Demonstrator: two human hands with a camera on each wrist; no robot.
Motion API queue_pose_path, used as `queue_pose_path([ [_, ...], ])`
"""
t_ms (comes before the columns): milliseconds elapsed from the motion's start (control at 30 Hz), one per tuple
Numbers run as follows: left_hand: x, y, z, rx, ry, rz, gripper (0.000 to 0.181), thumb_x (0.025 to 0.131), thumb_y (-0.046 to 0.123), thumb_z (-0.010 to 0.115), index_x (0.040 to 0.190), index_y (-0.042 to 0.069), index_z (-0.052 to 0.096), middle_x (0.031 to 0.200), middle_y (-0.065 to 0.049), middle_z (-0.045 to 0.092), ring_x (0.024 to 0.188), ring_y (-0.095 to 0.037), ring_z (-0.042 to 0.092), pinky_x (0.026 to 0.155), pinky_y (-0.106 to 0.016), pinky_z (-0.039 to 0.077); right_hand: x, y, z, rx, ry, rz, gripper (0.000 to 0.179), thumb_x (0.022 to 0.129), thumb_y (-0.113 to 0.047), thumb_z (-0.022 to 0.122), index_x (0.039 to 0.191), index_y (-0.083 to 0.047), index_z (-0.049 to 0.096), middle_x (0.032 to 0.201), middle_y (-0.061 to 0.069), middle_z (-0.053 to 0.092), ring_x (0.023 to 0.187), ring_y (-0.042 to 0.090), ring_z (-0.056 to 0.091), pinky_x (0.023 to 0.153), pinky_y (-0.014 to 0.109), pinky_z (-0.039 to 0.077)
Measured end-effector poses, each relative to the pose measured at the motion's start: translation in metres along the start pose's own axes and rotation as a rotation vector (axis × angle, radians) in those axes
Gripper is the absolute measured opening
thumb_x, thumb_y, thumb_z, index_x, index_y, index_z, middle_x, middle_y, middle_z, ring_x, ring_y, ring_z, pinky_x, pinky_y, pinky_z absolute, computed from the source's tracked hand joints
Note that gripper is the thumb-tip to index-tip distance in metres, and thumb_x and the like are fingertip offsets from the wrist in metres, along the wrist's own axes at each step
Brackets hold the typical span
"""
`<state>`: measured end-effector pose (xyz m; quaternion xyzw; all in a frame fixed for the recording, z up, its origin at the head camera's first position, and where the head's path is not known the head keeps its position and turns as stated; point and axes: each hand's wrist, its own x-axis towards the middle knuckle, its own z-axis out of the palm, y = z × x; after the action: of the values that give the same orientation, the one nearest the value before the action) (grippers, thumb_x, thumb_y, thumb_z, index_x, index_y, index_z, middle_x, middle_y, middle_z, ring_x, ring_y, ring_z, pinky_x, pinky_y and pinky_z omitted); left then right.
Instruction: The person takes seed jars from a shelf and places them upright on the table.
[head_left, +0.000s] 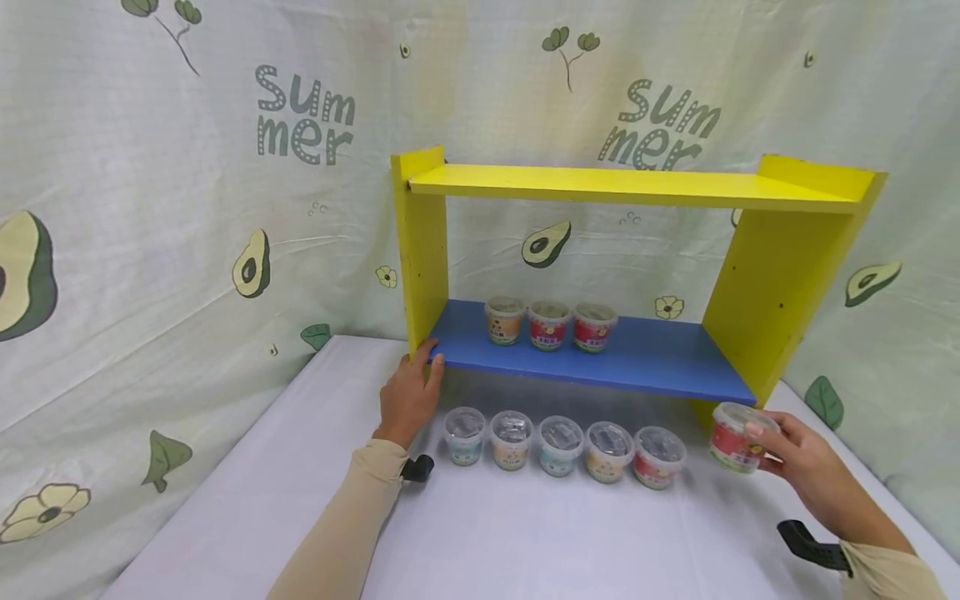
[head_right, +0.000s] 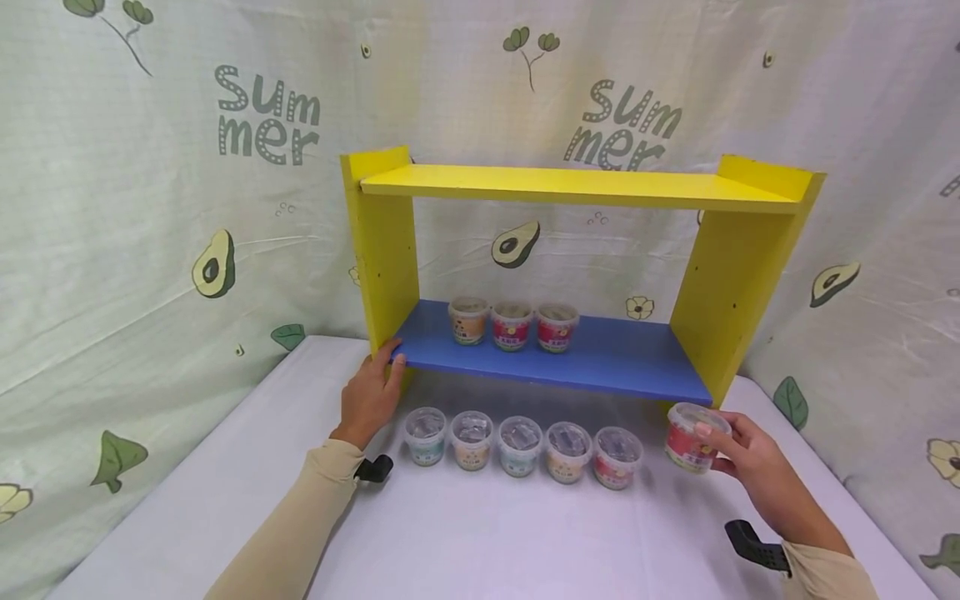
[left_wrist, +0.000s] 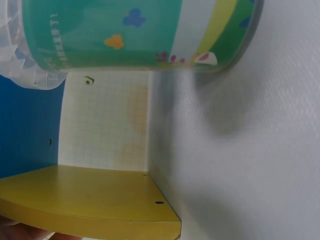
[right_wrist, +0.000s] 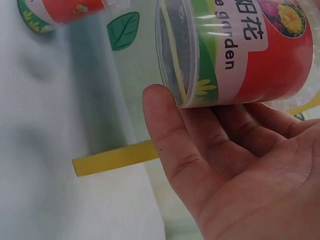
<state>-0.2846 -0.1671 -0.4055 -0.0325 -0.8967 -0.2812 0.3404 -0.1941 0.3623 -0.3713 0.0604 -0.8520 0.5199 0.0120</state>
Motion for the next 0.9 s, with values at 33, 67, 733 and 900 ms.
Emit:
queue_pose_path([
  [33,0.000,0.000,0.000,-0.001,0.002,-0.001,0.051,0.105,0.054,0.035,0.145,0.028,0.051,0.107,-0.019,0.063,0.077,-0.037,0.064,0.061,-0.053,0.050,0.000,0.001,-0.001,0.000,-0.004,0.005,0.059,0.108,-0.033,0.041,0.139,0.015,0.025,0.109,-0.013,0.052,0.092,-0.001,0.057,0.077,0.020,0.051],
  [67,0.000,0.000,0.001,0.001,0.000,-0.002,0.051,0.105,0.055,0.035,0.145,0.028,0.051,0.107,-0.019,0.063,0.077,-0.037,0.064,0.060,-0.053,0.050,0.000,0.002,-0.001,-0.003,-0.009,0.014,0.060,0.108,-0.034,0.041,0.140,0.015,0.024,0.110,-0.011,0.053,0.092,-0.001,0.058,0.077,0.021,0.052],
  [733,0.001,0.005,-0.001,-0.009,-0.023,-0.018,0.055,0.105,0.058,0.030,0.147,0.028,0.050,0.112,-0.020,0.063,0.080,-0.037,0.065,0.063,-0.052,0.051,0.005,0.010,0.000,-0.112,-0.093,0.098,0.066,0.107,-0.040,0.044,0.139,0.016,0.027,0.128,0.024,0.052,0.093,0.001,0.058,0.079,0.025,0.053],
  [900,-0.001,0.002,-0.001,-0.010,-0.013,-0.017,0.054,0.105,0.057,0.031,0.146,0.027,0.050,0.110,-0.019,0.064,0.078,-0.036,0.064,0.061,-0.051,0.050,0.006,0.013,0.000,-0.123,-0.112,0.116,0.069,0.107,-0.040,0.046,0.139,0.018,0.025,0.128,0.025,0.053,0.097,0.006,0.059,0.081,0.026,0.053],
])
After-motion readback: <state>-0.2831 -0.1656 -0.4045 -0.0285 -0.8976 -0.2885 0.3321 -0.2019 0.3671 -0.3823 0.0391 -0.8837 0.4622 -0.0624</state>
